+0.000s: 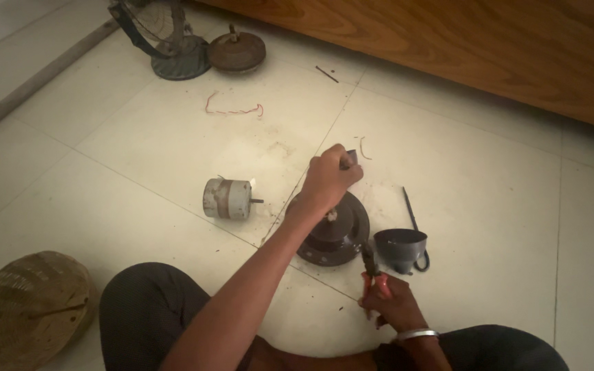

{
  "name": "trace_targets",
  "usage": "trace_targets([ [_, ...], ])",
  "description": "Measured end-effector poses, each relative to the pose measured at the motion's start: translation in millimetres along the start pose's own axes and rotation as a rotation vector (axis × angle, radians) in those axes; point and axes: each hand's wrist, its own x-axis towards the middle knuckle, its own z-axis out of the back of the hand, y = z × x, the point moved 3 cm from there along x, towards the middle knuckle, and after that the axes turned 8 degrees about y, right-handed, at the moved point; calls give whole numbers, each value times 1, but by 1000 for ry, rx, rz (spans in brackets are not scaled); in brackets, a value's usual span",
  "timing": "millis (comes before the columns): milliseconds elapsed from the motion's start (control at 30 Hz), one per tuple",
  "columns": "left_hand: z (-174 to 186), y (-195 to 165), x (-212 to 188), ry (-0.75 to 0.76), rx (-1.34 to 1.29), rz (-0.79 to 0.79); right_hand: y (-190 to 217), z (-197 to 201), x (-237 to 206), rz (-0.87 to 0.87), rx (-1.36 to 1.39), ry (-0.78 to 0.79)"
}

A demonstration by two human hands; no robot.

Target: The person sits on the floor and disassembles a small appliance motor assembly. They pull the housing off the motor, use pliers to grip parts, work components loose by hand, and tap and press parts with a metal rod while separating the funnel-shaped covers, base plate, and motor from each other.

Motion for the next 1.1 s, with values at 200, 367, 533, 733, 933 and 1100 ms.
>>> trace_targets([
  [200, 2, 5, -5, 62, -152, 6, -3, -4, 3, -79, 199, -96],
  [367, 12, -3, -12, 53, -201, 68, -11, 2, 7, -95, 221, -199],
  [533, 11, 0, -13, 62, -172, 85, -11, 1, 8, -104, 242, -236],
  [733, -4, 14, -15, 71, -279, 34, 5, -12, -7, -45, 185, -143],
  [933, -8, 23, -13, 65, -330, 71, 25, -13, -10, -26, -466, -309],
  [1100, -10, 23, -17, 87, -455, 98, 32, -17, -16, -64, -642, -377],
])
